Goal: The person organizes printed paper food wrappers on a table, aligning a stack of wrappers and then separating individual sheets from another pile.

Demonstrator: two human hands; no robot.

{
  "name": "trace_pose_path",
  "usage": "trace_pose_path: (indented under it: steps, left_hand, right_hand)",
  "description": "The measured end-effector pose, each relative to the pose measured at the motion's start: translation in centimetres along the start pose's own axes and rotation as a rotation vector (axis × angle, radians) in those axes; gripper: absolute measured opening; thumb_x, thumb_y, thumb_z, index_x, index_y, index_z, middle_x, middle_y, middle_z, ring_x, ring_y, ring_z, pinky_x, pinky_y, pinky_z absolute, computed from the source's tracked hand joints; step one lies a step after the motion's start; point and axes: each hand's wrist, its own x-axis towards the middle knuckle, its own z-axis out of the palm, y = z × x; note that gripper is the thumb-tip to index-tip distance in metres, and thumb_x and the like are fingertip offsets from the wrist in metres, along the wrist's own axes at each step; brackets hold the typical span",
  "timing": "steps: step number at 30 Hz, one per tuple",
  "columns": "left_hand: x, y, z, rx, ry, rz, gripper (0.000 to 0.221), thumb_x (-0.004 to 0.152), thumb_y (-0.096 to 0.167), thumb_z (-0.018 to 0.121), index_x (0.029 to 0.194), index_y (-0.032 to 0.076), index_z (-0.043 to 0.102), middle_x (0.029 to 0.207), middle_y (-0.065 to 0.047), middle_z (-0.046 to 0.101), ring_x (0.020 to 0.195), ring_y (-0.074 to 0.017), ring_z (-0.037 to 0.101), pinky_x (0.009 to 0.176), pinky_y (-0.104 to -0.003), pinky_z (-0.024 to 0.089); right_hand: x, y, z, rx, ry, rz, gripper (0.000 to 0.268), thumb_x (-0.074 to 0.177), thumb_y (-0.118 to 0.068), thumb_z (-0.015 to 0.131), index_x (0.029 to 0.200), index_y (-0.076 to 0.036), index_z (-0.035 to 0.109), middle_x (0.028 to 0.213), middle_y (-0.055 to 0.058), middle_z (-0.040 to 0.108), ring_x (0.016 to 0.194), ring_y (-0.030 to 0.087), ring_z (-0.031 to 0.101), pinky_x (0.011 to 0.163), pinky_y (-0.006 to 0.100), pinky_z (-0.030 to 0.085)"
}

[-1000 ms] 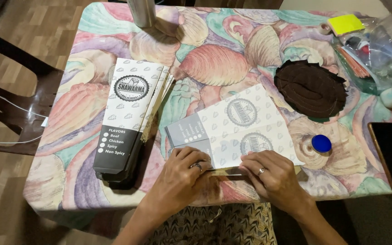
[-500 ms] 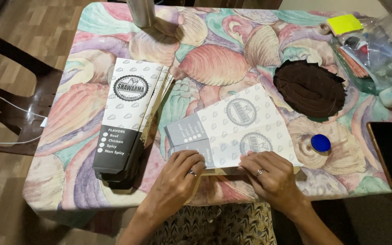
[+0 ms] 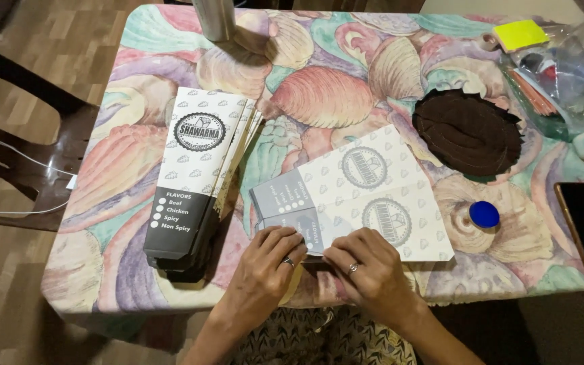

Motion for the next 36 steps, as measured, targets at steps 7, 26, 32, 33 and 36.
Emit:
trace_pose_path:
  steps: [7, 26, 32, 33, 36]
  left_hand:
    - [-1.4, -1.0, -2.3, -0.037, 0.003, -0.071, 0.036, 0.081, 0.004, 0.087, 0.106, -0.007, 0.063, 0.105, -0.021, 0.070, 0.097, -0.0352, 0.065, 0.085, -0.044, 0.058]
    - [-1.2, -1.0, -1.9, -0.320, 0.104, -0.418, 0.012, 0.094, 0.005, 0.070, 0.088, -0.002, 0.062, 0.094, -0.012, 0.061, 0.087, -0.0232, 0.057, 0.073, -0.032, 0.053]
    - [-0.6, -0.7, -1.8, -0.370, 0.138, -0.683, 0.015, 0.089, 0.013, 0.076, 0.082, 0.001, 0.071, 0.091, -0.007, 0.061, 0.084, -0.0180, 0.064, 0.069, -0.028, 0.059]
    - [-0.5, -0.7, -1.8, -0.372, 0.150, -0.713, 0.013, 0.086, 0.012, 0.079, 0.080, 0.002, 0.072, 0.089, -0.007, 0.063, 0.082, -0.0173, 0.065, 0.065, -0.028, 0.059]
    - [-0.3, -0.7, -1.8, -0.389, 0.144, -0.810, 0.014, 0.084, 0.013, 0.082, 0.077, 0.003, 0.075, 0.086, -0.005, 0.065, 0.080, -0.0161, 0.065, 0.062, -0.029, 0.057]
  right_hand:
    - [-0.8, 0.1, 0.5, -0.012, -0.007, 0.044, 0.027, 0.085, -0.013, 0.081, 0.106, -0.003, 0.067, 0.098, 0.011, 0.068, 0.083, 0.025, 0.060, 0.066, 0.036, 0.052]
    - [0.8, 0.5, 0.1, 0.229, -0.061, 0.250, 0.012, 0.085, -0.006, 0.079, 0.092, -0.004, 0.070, 0.079, 0.006, 0.062, 0.070, 0.018, 0.054, 0.053, 0.030, 0.046]
    - [1.8, 1.5, -0.2, 0.321, -0.154, 0.416, 0.009, 0.079, -0.010, 0.084, 0.085, -0.006, 0.078, 0.073, 0.004, 0.070, 0.063, 0.015, 0.061, 0.050, 0.028, 0.050]
    - [2.3, 1.5, -0.4, 0.355, -0.151, 0.419, 0.008, 0.079, -0.009, 0.084, 0.084, -0.007, 0.078, 0.072, 0.004, 0.071, 0.062, 0.015, 0.063, 0.052, 0.029, 0.051]
    - [3.1, 1.5, -0.8, 0.392, -0.170, 0.469, 0.006, 0.080, -0.012, 0.083, 0.082, -0.009, 0.078, 0.070, 0.003, 0.072, 0.059, 0.015, 0.063, 0.053, 0.030, 0.048]
